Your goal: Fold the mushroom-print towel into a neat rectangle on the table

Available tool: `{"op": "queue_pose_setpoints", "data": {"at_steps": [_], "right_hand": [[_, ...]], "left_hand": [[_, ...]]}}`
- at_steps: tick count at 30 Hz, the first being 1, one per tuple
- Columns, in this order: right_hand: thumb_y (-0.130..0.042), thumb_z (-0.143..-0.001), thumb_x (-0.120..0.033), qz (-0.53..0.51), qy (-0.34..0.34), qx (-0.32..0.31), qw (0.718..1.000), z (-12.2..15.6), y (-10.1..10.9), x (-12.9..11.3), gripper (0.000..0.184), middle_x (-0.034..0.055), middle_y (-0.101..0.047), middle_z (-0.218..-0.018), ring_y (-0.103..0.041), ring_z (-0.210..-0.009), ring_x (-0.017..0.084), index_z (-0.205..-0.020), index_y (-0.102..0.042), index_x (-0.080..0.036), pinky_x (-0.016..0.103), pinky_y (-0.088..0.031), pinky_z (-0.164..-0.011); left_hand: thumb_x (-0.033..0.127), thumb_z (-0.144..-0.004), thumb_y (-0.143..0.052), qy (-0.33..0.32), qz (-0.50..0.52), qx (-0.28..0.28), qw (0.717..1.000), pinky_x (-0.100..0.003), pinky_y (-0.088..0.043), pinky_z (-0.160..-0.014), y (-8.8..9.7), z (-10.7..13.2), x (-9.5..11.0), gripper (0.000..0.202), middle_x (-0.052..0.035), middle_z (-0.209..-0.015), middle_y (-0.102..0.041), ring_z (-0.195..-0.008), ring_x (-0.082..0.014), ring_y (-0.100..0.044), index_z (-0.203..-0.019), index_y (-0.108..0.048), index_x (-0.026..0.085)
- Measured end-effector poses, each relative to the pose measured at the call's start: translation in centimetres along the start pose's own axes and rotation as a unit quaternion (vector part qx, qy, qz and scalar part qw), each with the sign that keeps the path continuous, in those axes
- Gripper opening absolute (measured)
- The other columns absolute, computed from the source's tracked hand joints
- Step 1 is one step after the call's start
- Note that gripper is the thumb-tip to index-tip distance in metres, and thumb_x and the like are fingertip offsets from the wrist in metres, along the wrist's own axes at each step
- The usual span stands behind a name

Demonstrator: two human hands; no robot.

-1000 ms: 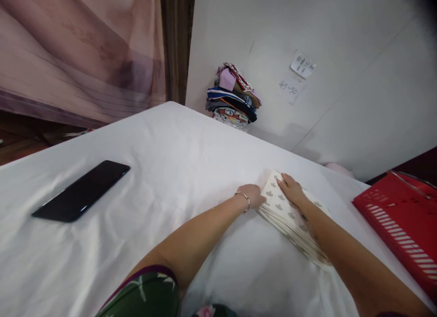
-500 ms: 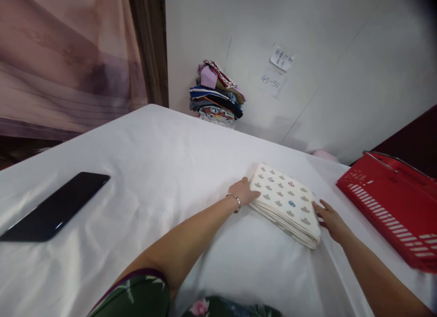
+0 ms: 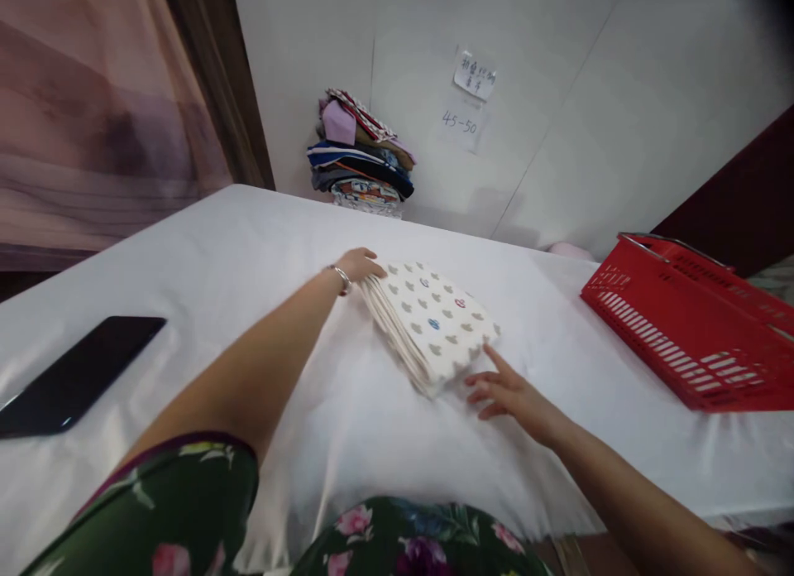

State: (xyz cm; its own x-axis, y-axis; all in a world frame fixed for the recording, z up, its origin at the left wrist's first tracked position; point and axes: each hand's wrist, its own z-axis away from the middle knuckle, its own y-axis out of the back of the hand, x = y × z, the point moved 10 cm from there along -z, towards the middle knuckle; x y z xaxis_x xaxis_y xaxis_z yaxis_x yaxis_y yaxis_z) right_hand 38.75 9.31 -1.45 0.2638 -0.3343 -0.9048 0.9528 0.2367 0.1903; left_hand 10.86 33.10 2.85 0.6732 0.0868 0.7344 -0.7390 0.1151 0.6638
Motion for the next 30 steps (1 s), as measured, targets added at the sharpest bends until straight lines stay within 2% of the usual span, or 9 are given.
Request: {"op": "queue_pose_setpoints", "data": {"at_steps": [3, 6, 9, 12, 14, 18, 21, 25, 30], "right_hand": [[-0.056, -0.080, -0.035, 0.068, 0.100, -0.069, 0.990, 1.3, -3.9, -2.0, 0.069, 0.0065, -0.057, -0.112, -0.059, -0.089, 0.018, -0.139, -0.021, -0.031, 0.037, -0.053, -0.073], [-0.054, -0.081, -0.036, 0.166, 0.194, 0.004, 0.967, 1.0, -2.6, -4.7, 0.043, 0.0042, -0.060, -0.108, -0.058, -0.092, 0.019, -0.123, -0.048, -0.030, 0.039, -0.051, -0.078], [-0.049, -0.082, -0.035, 0.264, 0.264, 0.089, 0.923, -0.5, -0.5, -7.5, 0.031, 0.0035, -0.059, -0.110, -0.057, -0.096, 0.021, -0.112, -0.057, -0.030, 0.039, -0.051, -0.077], [-0.046, -0.084, -0.032, 0.369, 0.343, 0.114, 0.856, -2.4, -0.5, -9.5, 0.034, 0.0038, -0.055, -0.120, -0.048, -0.111, 0.024, -0.116, -0.055, -0.029, 0.042, -0.045, -0.088], [-0.046, -0.083, -0.031, 0.432, 0.385, 0.104, 0.809, -3.8, -1.3, -9.8, 0.037, 0.0046, -0.053, -0.123, -0.042, -0.118, 0.025, -0.119, -0.053, -0.026, 0.045, -0.037, -0.097], [-0.046, -0.084, -0.032, 0.499, 0.409, 0.077, 0.760, -6.4, -2.3, -8.9, 0.039, 0.0054, -0.051, -0.127, -0.039, -0.122, 0.025, -0.122, -0.051, -0.025, 0.045, -0.031, -0.101], [-0.045, -0.084, -0.029, 0.519, 0.415, 0.073, 0.744, -7.3, -2.4, -8.2, 0.041, 0.0058, -0.048, -0.130, -0.038, -0.123, 0.025, -0.124, -0.049, -0.024, 0.046, -0.029, -0.101], [-0.042, -0.085, -0.028, 0.517, 0.401, 0.105, 0.749, -7.9, -1.4, -7.0, 0.048, 0.0059, -0.042, -0.136, -0.032, -0.127, 0.026, -0.133, -0.039, -0.023, 0.050, -0.024, -0.103], [-0.041, -0.086, -0.027, 0.432, 0.447, 0.125, 0.773, -8.1, 0.0, -5.8, 0.047, 0.0062, -0.040, -0.137, -0.032, -0.128, 0.023, -0.133, -0.039, -0.023, 0.047, -0.029, -0.103]], "left_hand": [[0.032, -0.062, -0.070, 0.068, 0.039, 0.077, 0.994, -0.030, -0.046, -0.073, 4.6, -0.1, -4.0, 0.048, -0.0084, -0.111, -0.060, -0.092, -0.0212, -0.058, -0.106, -0.055, 0.018], [0.041, -0.066, -0.067, 0.099, 0.034, 0.128, 0.986, -0.032, -0.046, -0.072, 6.3, 1.4, -7.0, 0.054, -0.0120, -0.120, -0.055, -0.094, -0.0233, -0.057, -0.112, -0.051, 0.017], [0.042, -0.071, -0.061, 0.042, 0.016, 0.164, 0.985, -0.029, -0.045, -0.079, 6.4, 3.7, -7.0, 0.047, -0.0088, -0.119, -0.056, -0.099, -0.0206, -0.055, -0.111, -0.052, 0.019], [0.041, -0.077, -0.054, -0.067, -0.014, 0.174, 0.982, -0.026, -0.043, -0.084, 5.3, 7.7, -4.7, 0.035, -0.0045, -0.107, -0.060, -0.095, -0.0159, -0.056, -0.106, -0.055, 0.020], [0.041, -0.078, -0.053, -0.144, -0.036, 0.139, 0.979, -0.026, -0.044, -0.083, 3.4, 11.3, -2.8, 0.031, -0.0032, -0.102, -0.061, -0.092, -0.0152, -0.056, -0.102, -0.057, 0.021], [0.034, -0.078, -0.054, -0.272, -0.082, 0.090, 0.954, -0.029, -0.042, -0.087, -0.7, 18.4, 0.1, 0.025, -0.0035, -0.104, -0.060, -0.098, -0.0168, -0.053, -0.099, -0.058, 0.022], [0.027, -0.078, -0.054, -0.322, -0.138, 0.071, 0.934, -0.032, -0.040, -0.089, -3.2, 21.0, 1.0, 0.030, -0.0059, -0.111, -0.056, -0.105, -0.0194, -0.049, -0.107, -0.055, 0.023], [0.020, -0.077, -0.053, -0.351, -0.211, 0.104, 0.906, -0.036, -0.036, -0.092, -4.3, 21.3, 2.0, 0.037, -0.0085, -0.119, -0.051, -0.112, -0.0219, -0.043, -0.114, -0.051, 0.021], [0.016, -0.081, -0.046, -0.370, -0.271, 0.116, 0.881, -0.036, -0.035, -0.083, -5.4, 21.1, 2.8, 0.020, -0.0064, -0.098, -0.059, -0.094, -0.0196, -0.050, -0.098, -0.057, 0.019]]}}
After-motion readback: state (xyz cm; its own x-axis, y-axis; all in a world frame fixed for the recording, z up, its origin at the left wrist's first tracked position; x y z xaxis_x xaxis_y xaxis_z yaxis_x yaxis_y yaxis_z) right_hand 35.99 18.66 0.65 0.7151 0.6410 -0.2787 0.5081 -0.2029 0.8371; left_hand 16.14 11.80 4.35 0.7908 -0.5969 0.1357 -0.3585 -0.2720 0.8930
